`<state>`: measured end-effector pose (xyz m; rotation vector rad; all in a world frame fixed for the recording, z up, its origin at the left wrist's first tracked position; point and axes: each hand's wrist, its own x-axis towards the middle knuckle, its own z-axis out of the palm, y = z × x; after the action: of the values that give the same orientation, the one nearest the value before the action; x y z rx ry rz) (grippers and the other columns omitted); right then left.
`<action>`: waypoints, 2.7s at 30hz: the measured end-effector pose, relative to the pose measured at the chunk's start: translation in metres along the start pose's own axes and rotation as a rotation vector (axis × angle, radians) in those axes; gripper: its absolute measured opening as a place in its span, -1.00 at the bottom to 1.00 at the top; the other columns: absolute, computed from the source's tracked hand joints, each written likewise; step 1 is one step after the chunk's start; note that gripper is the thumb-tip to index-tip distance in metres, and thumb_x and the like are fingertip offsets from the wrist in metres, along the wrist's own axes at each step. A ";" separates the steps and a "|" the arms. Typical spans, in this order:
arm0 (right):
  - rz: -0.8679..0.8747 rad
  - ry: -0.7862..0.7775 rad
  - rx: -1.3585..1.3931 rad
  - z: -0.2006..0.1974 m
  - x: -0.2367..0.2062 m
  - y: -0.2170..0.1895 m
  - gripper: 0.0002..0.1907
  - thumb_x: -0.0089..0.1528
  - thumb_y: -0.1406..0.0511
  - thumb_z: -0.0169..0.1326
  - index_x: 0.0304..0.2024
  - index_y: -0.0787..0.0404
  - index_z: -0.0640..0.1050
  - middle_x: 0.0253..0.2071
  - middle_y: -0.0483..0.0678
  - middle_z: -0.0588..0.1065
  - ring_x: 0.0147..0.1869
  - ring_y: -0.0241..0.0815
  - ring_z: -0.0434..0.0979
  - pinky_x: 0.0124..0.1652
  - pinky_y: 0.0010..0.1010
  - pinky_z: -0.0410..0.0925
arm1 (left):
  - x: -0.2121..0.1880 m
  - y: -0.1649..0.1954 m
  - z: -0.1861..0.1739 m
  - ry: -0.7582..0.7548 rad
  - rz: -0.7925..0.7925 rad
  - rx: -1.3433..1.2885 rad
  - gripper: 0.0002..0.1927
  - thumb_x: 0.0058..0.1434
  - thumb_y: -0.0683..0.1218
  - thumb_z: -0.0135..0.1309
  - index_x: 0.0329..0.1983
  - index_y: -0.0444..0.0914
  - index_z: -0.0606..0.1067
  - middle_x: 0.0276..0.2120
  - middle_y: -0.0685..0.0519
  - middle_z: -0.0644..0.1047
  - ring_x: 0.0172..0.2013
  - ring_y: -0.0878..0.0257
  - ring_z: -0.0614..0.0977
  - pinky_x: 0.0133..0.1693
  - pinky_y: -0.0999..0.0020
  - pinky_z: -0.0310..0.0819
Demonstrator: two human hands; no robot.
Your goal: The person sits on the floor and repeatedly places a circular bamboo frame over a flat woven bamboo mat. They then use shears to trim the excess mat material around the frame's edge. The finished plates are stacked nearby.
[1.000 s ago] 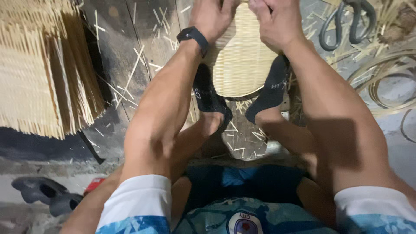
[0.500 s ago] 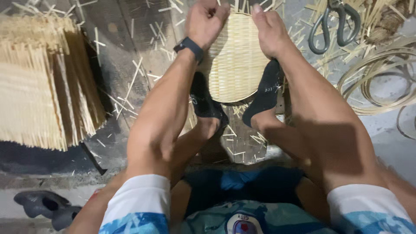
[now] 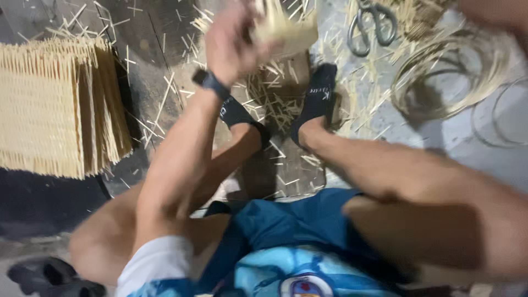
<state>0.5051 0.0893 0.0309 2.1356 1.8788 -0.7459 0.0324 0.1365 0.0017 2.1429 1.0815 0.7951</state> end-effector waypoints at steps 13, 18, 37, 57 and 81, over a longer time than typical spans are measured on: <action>0.005 0.462 0.193 0.186 0.041 -0.026 -0.27 0.12 0.21 0.44 0.18 0.44 0.39 0.16 0.39 0.37 0.26 0.35 0.35 0.22 0.02 0.26 | -0.122 -0.027 0.042 -0.077 -0.604 0.421 -0.68 0.32 -0.08 0.03 0.12 -0.21 0.42 0.17 -0.12 0.40 0.20 -0.02 0.47 0.25 0.10 0.46; 0.207 0.163 0.350 0.171 0.047 -0.025 -0.24 0.07 0.31 0.33 0.27 0.36 0.33 0.14 0.26 0.45 0.20 0.21 0.45 0.18 -0.09 0.31 | -0.073 0.010 0.102 -0.018 -0.521 0.576 0.14 -0.21 0.36 0.42 0.46 -0.01 0.26 0.25 -0.27 0.37 0.23 -0.28 0.38 0.18 -0.48 0.13; -0.176 0.075 0.407 0.150 -0.013 -0.057 -0.53 0.33 0.01 0.30 -0.30 0.30 0.53 -0.43 0.03 0.47 -0.43 -0.07 0.50 -0.41 -0.26 0.37 | -0.039 -0.028 0.077 -0.447 -0.009 0.467 -0.29 0.13 0.26 0.31 0.37 0.21 0.41 0.11 -0.13 0.39 0.23 -0.10 0.39 0.24 -0.20 0.13; 0.202 -0.302 0.916 0.143 -0.061 -0.125 -0.56 0.34 -0.01 0.11 -0.32 0.22 0.44 -0.49 -0.08 0.37 -0.50 -0.17 0.36 -0.49 -0.27 0.33 | -0.075 0.022 0.112 0.060 -0.490 0.501 -0.26 0.11 0.30 0.21 0.39 0.26 0.33 0.50 -0.21 -0.09 0.42 -0.45 0.00 0.22 -0.47 -0.02; -0.075 0.020 -0.060 0.181 0.050 -0.080 -0.55 0.28 0.08 0.10 0.01 0.30 0.62 -0.24 0.18 0.42 -0.15 0.04 0.39 -0.21 0.01 0.37 | -0.065 0.017 0.105 -0.152 -0.310 0.384 -0.21 0.05 0.20 0.28 0.41 0.20 0.35 0.40 -0.05 0.25 0.35 -0.39 0.12 0.20 -0.37 0.13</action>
<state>0.3875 0.0621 -0.1341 2.0542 1.9751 -0.6766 0.0855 0.0482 -0.0689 2.2145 1.5313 0.2925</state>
